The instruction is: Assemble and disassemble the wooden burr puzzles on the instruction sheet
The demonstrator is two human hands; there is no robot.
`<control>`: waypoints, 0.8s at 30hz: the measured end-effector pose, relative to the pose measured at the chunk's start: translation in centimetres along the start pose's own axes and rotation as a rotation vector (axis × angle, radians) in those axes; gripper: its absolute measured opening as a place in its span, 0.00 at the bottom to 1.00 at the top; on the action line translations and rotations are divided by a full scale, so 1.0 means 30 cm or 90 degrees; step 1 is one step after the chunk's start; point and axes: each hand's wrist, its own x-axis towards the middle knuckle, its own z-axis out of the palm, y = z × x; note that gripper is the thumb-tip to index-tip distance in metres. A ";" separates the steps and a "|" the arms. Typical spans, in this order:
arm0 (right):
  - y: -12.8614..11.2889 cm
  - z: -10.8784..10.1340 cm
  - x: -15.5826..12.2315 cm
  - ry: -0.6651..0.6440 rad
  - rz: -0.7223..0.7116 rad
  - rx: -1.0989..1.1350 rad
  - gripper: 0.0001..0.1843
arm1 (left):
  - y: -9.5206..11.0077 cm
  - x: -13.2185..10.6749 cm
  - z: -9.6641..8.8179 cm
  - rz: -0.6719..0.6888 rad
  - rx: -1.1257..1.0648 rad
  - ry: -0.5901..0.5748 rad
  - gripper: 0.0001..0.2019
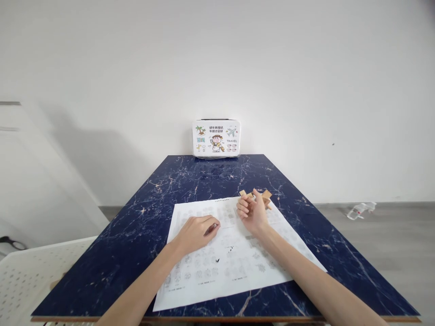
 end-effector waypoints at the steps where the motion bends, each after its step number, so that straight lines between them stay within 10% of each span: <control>1: -0.002 -0.004 0.002 -0.002 -0.004 -0.007 0.27 | 0.000 0.000 0.000 0.000 0.000 0.002 0.10; 24: -0.032 -0.099 0.078 0.044 -0.009 0.135 0.23 | -0.006 0.001 0.008 -0.006 -0.004 -0.006 0.11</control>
